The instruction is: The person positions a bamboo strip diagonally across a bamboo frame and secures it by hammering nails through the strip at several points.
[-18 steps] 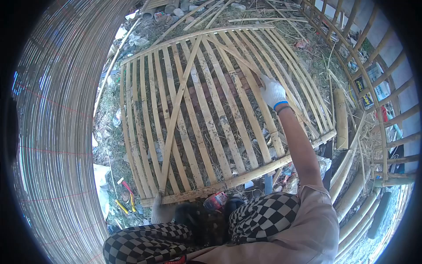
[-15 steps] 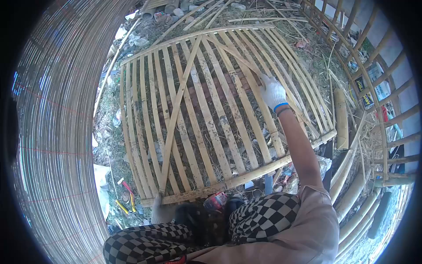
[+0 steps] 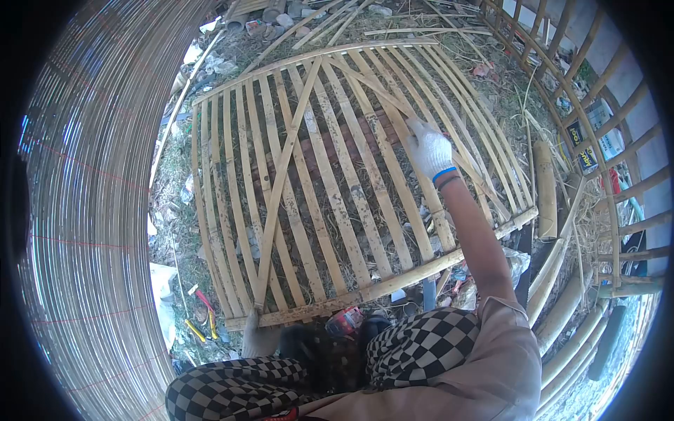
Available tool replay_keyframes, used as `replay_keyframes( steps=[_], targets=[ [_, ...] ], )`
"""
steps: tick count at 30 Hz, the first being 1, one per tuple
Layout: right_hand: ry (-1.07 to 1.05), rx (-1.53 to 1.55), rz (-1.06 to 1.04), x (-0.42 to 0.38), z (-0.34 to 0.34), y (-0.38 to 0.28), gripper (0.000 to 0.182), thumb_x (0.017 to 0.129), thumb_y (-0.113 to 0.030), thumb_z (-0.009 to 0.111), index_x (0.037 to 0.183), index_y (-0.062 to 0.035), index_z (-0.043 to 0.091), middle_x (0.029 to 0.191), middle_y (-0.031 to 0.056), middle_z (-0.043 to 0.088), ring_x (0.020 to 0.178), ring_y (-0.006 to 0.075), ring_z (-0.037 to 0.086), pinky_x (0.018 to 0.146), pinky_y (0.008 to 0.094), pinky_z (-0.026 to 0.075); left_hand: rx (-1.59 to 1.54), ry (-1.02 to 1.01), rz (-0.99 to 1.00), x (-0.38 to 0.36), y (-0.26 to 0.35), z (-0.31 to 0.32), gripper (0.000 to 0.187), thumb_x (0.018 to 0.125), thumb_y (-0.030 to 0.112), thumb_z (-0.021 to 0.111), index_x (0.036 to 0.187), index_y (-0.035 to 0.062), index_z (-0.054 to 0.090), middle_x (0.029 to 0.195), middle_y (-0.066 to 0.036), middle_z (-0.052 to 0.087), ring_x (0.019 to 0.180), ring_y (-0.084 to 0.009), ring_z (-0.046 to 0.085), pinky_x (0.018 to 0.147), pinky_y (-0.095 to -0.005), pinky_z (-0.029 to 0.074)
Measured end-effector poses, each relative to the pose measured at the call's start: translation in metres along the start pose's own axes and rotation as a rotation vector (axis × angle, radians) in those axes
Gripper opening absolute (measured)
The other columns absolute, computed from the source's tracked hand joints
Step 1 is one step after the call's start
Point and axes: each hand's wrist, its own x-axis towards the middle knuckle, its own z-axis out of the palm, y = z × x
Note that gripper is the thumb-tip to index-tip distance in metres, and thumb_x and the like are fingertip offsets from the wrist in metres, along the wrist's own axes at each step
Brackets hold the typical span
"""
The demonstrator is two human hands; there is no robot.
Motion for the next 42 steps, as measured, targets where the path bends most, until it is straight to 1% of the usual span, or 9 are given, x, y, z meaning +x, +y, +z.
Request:
replay_keyframes(
  steps=[2, 8, 11, 14, 20, 23, 29, 35, 42],
  targets=[
    [0.088, 0.052, -0.141, -0.001, 0.014, 0.005, 0.040, 0.100, -0.016, 0.067, 0.139, -0.0110, 0.068, 0.125, 0.0225, 0.075, 0.110, 0.0428, 0.074, 0.093, 0.0536, 0.060, -0.012, 0.022, 0.008, 0.001, -0.002, -0.004, 0.070, 0.103, 0.041, 0.077, 0.158, 0.0075, 0.049, 0.154, -0.015, 0.060, 0.145, -0.0345, 0.053, 0.127, -0.0613, 0.036],
    [0.013, 0.042, -0.074, 0.001, 0.021, 0.002, 0.038, 0.101, -0.012, 0.063, 0.139, -0.0125, 0.068, 0.113, 0.0232, 0.077, 0.102, 0.0454, 0.075, 0.088, 0.0566, 0.060, -0.029, -0.043, -0.009, -0.004, 0.002, 0.006, 0.068, 0.103, 0.039, 0.078, 0.157, 0.0082, 0.050, 0.153, -0.014, 0.061, 0.144, -0.0341, 0.054, 0.127, -0.0617, 0.036],
    [0.054, 0.165, -0.183, 0.001, 0.012, -0.020, 0.037, 0.102, -0.012, 0.061, 0.139, -0.0126, 0.068, 0.116, 0.0236, 0.077, 0.100, 0.0452, 0.075, 0.087, 0.0568, 0.061, -0.026, -0.002, -0.002, -0.001, 0.000, -0.008, 0.069, 0.103, 0.039, 0.077, 0.158, 0.0073, 0.049, 0.155, -0.014, 0.060, 0.147, -0.0339, 0.052, 0.129, -0.0609, 0.035],
    [-0.097, 0.139, -0.127, -0.004, 0.009, -0.039, 0.037, 0.103, -0.010, 0.062, 0.139, -0.0114, 0.069, 0.124, 0.0224, 0.076, 0.109, 0.0432, 0.074, 0.092, 0.0524, 0.061, -0.056, -0.013, -0.003, -0.004, 0.000, 0.004, 0.069, 0.104, 0.039, 0.076, 0.158, 0.0062, 0.049, 0.155, -0.014, 0.059, 0.148, -0.0332, 0.051, 0.130, -0.0593, 0.033],
    [-0.092, 0.203, -0.199, -0.001, 0.010, -0.055, 0.036, 0.103, -0.009, 0.061, 0.138, -0.0120, 0.070, 0.123, 0.0210, 0.077, 0.107, 0.0429, 0.075, 0.092, 0.0521, 0.061, -0.035, 0.001, -0.005, -0.001, -0.001, -0.002, 0.072, 0.104, 0.038, 0.075, 0.160, 0.0042, 0.046, 0.161, -0.015, 0.055, 0.152, -0.0328, 0.048, 0.134, -0.0549, 0.029],
    [-0.040, 0.269, -0.286, 0.000, 0.014, -0.069, 0.033, 0.104, -0.010, 0.061, 0.136, -0.0119, 0.072, 0.122, 0.0202, 0.078, 0.107, 0.0425, 0.075, 0.091, 0.0513, 0.062, -0.060, -0.055, -0.007, -0.006, 0.002, 0.007, 0.074, 0.104, 0.037, 0.075, 0.162, 0.0040, 0.044, 0.164, -0.015, 0.053, 0.154, -0.0332, 0.046, 0.135, -0.0549, 0.029],
    [-0.123, 0.188, -0.320, -0.006, 0.031, -0.082, 0.032, 0.103, -0.008, 0.062, 0.134, -0.0101, 0.071, 0.124, 0.0187, 0.078, 0.110, 0.0408, 0.075, 0.094, 0.0493, 0.062, -0.055, -0.036, 0.002, -0.003, 0.000, 0.000, 0.075, 0.103, 0.038, 0.077, 0.162, 0.0044, 0.044, 0.162, -0.015, 0.054, 0.152, -0.0338, 0.048, 0.133, -0.0569, 0.031],
    [-0.043, 0.309, -0.382, -0.003, 0.029, -0.111, 0.031, 0.102, -0.009, 0.062, 0.131, -0.0104, 0.072, 0.117, 0.0185, 0.079, 0.104, 0.0410, 0.075, 0.091, 0.0516, 0.062, -0.027, -0.001, -0.002, -0.002, -0.002, -0.002, 0.069, 0.104, 0.038, 0.076, 0.158, 0.0057, 0.048, 0.156, -0.015, 0.058, 0.149, -0.0350, 0.050, 0.131, -0.0586, 0.033],
    [-0.154, 0.262, -0.402, -0.008, 0.037, -0.129, 0.034, 0.101, -0.009, 0.063, 0.134, -0.0121, 0.070, 0.114, 0.0174, 0.078, 0.101, 0.0406, 0.075, 0.088, 0.0516, 0.062, 0.148, -0.054, 0.046, 0.000, -0.002, -0.013, 0.055, 0.112, 0.038, 0.063, 0.154, 0.0046, 0.051, 0.153, -0.014, 0.061, 0.146, -0.0319, 0.053, 0.130, -0.0526, 0.036]
  ],
)
